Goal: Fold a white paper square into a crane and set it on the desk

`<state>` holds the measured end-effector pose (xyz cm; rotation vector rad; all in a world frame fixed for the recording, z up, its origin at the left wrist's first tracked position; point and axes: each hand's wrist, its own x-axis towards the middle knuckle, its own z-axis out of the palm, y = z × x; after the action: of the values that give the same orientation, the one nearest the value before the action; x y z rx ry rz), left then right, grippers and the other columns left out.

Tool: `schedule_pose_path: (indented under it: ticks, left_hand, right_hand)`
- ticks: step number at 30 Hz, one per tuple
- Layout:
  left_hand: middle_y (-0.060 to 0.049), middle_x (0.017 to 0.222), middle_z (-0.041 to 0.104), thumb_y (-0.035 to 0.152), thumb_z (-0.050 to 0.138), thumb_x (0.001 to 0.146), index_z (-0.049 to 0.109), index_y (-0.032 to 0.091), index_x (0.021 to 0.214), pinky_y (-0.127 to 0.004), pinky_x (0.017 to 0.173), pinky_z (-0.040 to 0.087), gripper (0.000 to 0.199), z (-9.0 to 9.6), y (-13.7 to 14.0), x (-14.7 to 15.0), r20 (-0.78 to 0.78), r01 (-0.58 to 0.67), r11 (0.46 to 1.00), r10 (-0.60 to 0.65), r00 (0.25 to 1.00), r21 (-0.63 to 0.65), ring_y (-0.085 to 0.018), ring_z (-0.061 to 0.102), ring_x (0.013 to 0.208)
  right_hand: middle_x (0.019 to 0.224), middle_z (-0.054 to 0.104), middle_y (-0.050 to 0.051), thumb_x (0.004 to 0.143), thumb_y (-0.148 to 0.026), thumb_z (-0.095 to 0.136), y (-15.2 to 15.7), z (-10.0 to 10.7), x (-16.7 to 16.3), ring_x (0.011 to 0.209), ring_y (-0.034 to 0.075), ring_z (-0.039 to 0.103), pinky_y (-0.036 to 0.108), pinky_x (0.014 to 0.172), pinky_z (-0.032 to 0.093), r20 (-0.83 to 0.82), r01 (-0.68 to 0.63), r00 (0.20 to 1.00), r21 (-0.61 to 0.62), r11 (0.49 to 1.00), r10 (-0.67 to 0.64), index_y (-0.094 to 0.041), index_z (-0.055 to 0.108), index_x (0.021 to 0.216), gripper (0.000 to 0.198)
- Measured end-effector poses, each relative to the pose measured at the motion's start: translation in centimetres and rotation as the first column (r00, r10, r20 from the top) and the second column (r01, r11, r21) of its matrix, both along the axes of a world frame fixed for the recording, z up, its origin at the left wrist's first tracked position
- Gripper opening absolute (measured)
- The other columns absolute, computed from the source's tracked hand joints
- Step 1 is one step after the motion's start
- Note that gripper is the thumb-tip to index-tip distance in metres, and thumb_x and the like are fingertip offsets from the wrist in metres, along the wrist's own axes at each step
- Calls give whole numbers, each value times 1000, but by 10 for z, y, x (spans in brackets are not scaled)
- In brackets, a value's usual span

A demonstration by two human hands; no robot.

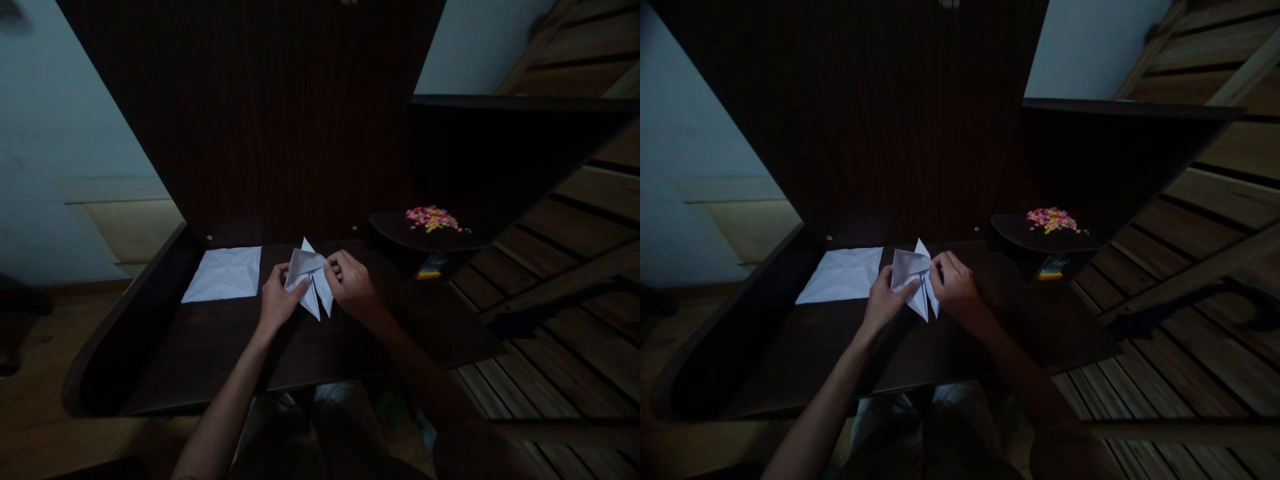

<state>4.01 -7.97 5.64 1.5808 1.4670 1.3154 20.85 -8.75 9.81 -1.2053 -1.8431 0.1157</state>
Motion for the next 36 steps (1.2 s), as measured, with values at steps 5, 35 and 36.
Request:
schedule_pose_path:
  ticks: [5, 35, 36]
  left_hand:
    - [-5, 84, 69, 35, 71, 68, 63, 14, 94, -27, 66, 49, 34, -6, -2, 8, 75, -30, 999, 31, 997, -13, -19, 64, 73]
    - [-5, 75, 71, 30, 76, 55, 69, 12, 75, -30, 61, 49, 28, -2, 13, -16, 338, 183, 914, -54, 940, -363, -21, 65, 68]
    - [-5, 76, 71, 30, 78, 54, 70, 12, 76, -30, 62, 49, 29, -2, 13, -18, 340, 197, 906, -64, 938, -374, -21, 65, 68]
  right_hand:
    - [96, 62, 9, 88, -18, 46, -7, -16, -9, 85, 19, 61, 29, 74, 51, -44, 19, 999, 34, 999, -17, -19, 57, 96, 13]
    - [92, 67, 8, 78, -7, 47, 8, -21, 6, 87, 23, 60, 33, 79, 44, 225, 128, 967, -31, 991, -118, -20, 60, 101, 28]
    - [91, 67, 8, 78, -7, 48, 9, -21, 6, 86, 23, 59, 33, 79, 44, 242, 132, 963, -26, 991, -122, -20, 60, 100, 28]
